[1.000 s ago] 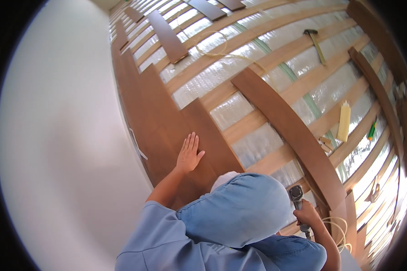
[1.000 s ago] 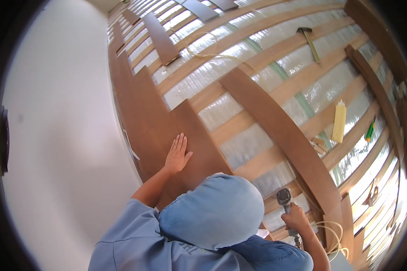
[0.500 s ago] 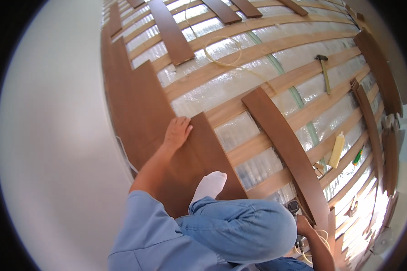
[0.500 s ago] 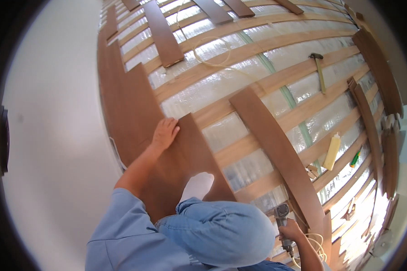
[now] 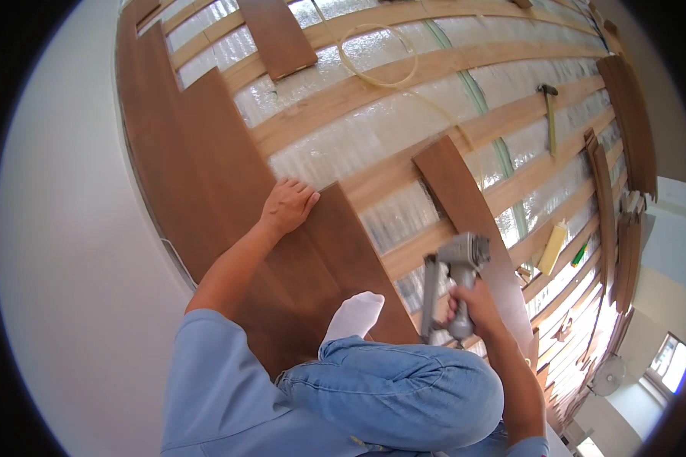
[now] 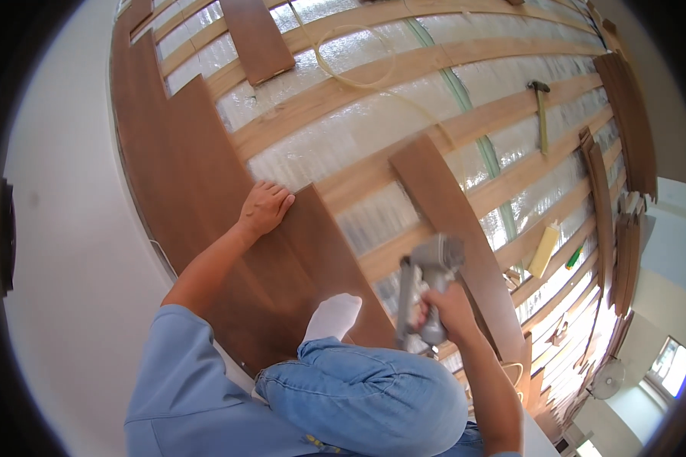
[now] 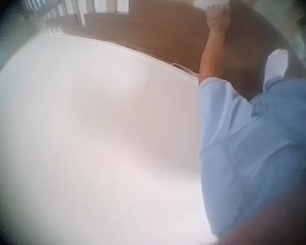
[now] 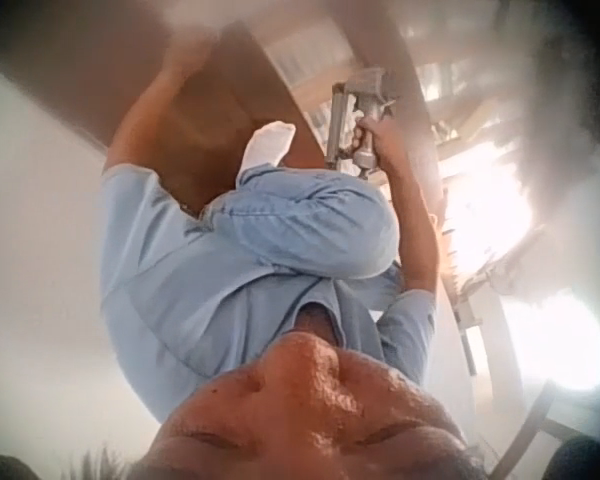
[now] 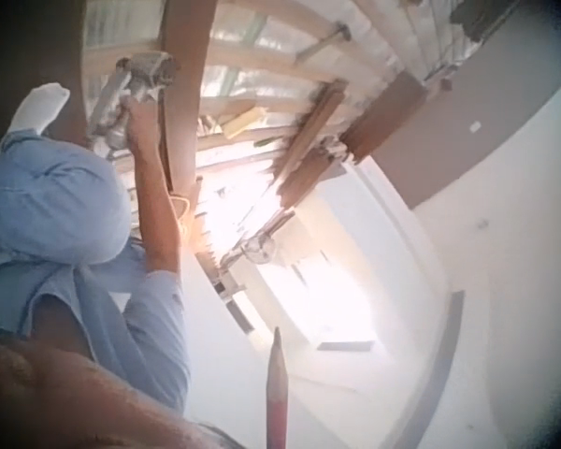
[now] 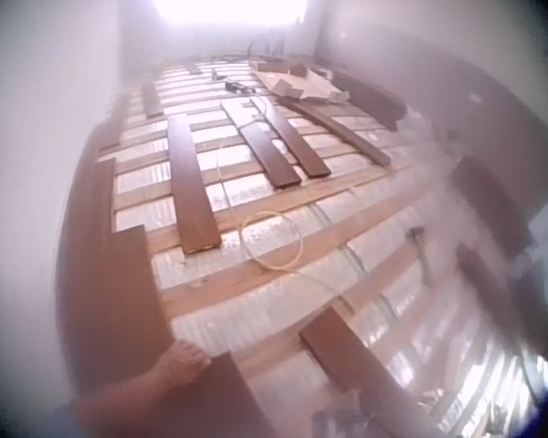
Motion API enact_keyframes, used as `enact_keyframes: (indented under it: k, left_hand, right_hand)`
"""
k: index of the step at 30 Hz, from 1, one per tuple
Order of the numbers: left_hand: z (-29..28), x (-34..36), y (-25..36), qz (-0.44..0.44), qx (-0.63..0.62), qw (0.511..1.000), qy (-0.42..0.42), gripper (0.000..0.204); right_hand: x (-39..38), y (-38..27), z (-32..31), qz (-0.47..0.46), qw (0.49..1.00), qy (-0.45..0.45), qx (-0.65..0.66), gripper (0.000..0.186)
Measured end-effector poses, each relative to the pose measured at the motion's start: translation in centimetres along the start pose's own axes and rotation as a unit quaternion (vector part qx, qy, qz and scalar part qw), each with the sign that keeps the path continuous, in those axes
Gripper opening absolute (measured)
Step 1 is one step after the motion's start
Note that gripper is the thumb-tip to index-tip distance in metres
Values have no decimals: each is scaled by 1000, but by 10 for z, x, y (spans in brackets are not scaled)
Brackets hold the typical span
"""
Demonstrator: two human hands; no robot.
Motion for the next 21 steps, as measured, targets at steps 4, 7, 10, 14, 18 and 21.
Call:
enact_keyframes:
  k: [4, 7, 10, 14, 18, 21]
  left_hand:
    - [0, 12, 5, 3, 0, 1000, 15, 26]
    - [4, 12, 4, 3, -7, 1000, 23, 26]
    - [6, 6, 2, -8, 7, 1000, 29, 26]
    - [5, 6, 1, -13, 4, 999, 38, 26]
    - [5, 5, 0, -12, 1, 999, 29, 25]
    - [5, 5, 0, -10, -3, 999, 32, 26]
  right_hand:
    - [73, -44, 53, -36, 985, -3, 167, 14]
    - [115, -55, 89, -4, 966, -36, 256, 21]
    - [137, -54, 122, 17, 949, -36, 313, 18]
    - [142, -48, 142, 34, 942, -19, 334, 16]
    - [139, -48, 157, 52, 941, -24, 334, 15]
    - [136, -46, 164, 51, 943, -22, 328, 13]
Point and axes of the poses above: each hand's wrist, its own x-axis towards the middle knuckle, its own z-axis out of the palm, y = z × x, the point moved 3 cm from there along x, towards the middle knuckle, and after that the axes turned 8 degrees about -z, right-handed, at the moved point
